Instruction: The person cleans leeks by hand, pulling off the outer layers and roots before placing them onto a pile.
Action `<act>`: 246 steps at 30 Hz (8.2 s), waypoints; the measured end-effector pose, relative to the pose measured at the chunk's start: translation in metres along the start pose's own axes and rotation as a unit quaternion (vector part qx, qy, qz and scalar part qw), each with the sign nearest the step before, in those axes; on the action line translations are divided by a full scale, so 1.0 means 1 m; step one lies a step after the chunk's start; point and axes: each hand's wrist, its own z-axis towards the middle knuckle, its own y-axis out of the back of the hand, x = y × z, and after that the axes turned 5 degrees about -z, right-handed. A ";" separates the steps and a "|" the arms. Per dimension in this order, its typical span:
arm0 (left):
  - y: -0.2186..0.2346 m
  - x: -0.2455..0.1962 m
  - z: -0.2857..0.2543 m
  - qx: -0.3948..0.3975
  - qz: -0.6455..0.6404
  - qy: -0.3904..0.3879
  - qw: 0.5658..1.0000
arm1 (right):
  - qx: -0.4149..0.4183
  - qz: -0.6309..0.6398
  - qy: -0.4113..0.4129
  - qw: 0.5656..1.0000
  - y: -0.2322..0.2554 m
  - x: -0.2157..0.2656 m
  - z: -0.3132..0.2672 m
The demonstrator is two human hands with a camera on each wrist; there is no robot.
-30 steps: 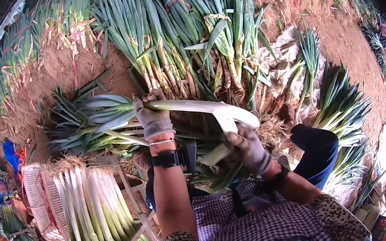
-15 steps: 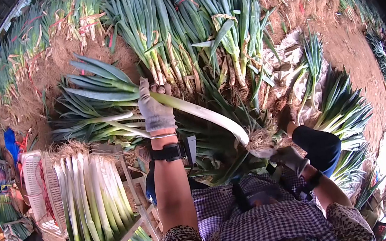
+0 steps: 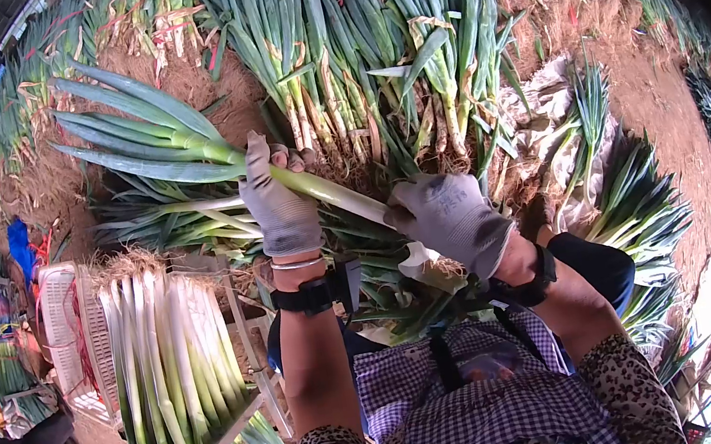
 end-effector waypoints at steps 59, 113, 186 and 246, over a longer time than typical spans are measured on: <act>0.062 0.027 0.069 -0.077 -0.207 0.104 0.970 | 0.056 0.397 -0.195 0.895 -0.056 -0.118 -0.196; -0.162 0.225 -0.104 0.305 0.278 0.036 0.910 | 0.048 0.581 -0.323 0.746 -0.115 -0.155 -0.173; -0.003 0.164 -0.037 0.163 0.439 0.206 0.859 | 0.108 0.411 -0.306 0.852 -0.075 -0.110 -0.147; 0.032 0.046 -0.008 0.036 0.050 0.016 0.998 | 0.000 0.580 -0.167 0.798 -0.119 -0.051 -0.088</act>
